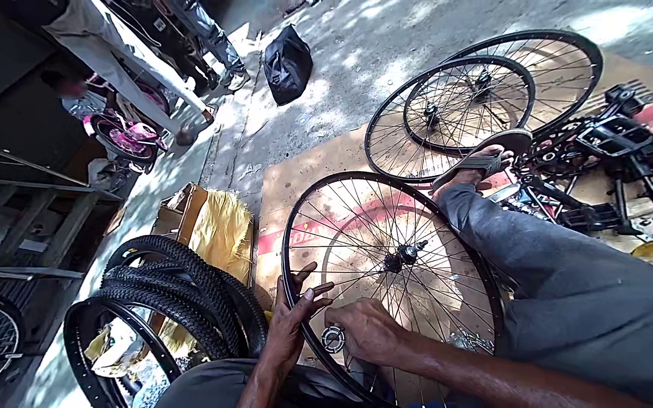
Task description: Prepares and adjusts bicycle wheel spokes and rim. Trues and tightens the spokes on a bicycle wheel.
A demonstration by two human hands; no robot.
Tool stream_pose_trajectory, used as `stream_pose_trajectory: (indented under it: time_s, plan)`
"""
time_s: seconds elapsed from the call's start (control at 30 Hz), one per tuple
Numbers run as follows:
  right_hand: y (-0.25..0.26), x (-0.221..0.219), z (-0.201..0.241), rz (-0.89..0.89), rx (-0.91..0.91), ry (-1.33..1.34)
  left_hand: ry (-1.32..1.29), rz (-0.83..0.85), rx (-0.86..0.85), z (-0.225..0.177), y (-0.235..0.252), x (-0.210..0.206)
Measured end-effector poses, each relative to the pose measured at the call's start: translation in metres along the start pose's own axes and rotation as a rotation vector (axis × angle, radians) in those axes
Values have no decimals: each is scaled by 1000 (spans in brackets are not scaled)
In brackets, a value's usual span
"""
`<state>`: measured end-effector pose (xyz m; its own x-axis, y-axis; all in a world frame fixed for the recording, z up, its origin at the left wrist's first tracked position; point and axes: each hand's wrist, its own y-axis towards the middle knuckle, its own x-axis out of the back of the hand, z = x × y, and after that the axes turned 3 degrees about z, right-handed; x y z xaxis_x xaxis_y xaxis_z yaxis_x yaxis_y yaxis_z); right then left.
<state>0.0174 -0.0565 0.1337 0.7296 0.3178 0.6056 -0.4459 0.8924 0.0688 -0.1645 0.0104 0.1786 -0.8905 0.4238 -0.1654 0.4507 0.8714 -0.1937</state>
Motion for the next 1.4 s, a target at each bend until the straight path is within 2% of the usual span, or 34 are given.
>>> stream_pose_trajectory:
  time_s: [0.1,0.17,0.2,0.23,0.3,0.37,0.43,0.47,0.53,0.6,0.63,0.7,0.8,0.87,0.9,0.97,1.03,1.07,1.13,1.2,1.23,1.3,1.37,1.4]
  plan:
    - [-3,31,-13,248,139,278,14,5,-5,0,-1,2]
    - [-7,30,-16,182,88,461,12,9,-6,1,0,2]
    - [-7,24,-11,111,5,446,13,9,-4,1,0,1]
    - [-5,16,-5,48,-65,345,13,2,-3,1,0,1]
    - [0,-2,3,-43,-73,75,14,-7,1,0,-1,0]
    - [1,4,1,58,7,51,5,-1,-3,0,-1,1]
    - [-2,28,-9,241,122,243,10,6,-3,0,-1,2]
    - [-5,34,-14,256,145,370,12,5,-7,1,-1,2]
    - [-7,32,-12,190,52,486,18,7,-10,0,0,1]
    - [-3,15,-2,53,-58,270,21,3,-6,0,0,1]
    - [0,4,2,-1,-57,122,26,-5,-3,0,0,0]
    - [3,1,3,45,-14,26,21,-4,-6,1,0,2]
    - [-1,31,-12,256,135,328,21,9,-9,2,0,4]
    - [-5,36,-15,222,96,531,21,15,-15,2,-1,4]
    - [-5,33,-11,173,12,507,26,17,-13,1,-1,3]
    - [1,14,0,71,-85,234,40,-1,-5,0,-2,1]
    - [4,1,3,38,-33,36,35,-6,-6,1,-1,1]
    - [4,5,1,84,7,49,26,-5,-7,1,-1,2]
    - [0,28,-7,234,108,240,29,-4,-6,1,-2,3]
    - [-4,38,-15,248,152,478,36,7,-7,0,-1,3]
    - [-4,35,-14,204,98,510,36,7,-10,0,-1,2]
    - [-1,20,-3,84,-55,327,36,4,-9,0,0,1]
    - [4,4,4,10,-59,82,40,-2,-9,0,0,1]
    - [4,5,4,51,-33,51,40,-4,-9,0,0,1]
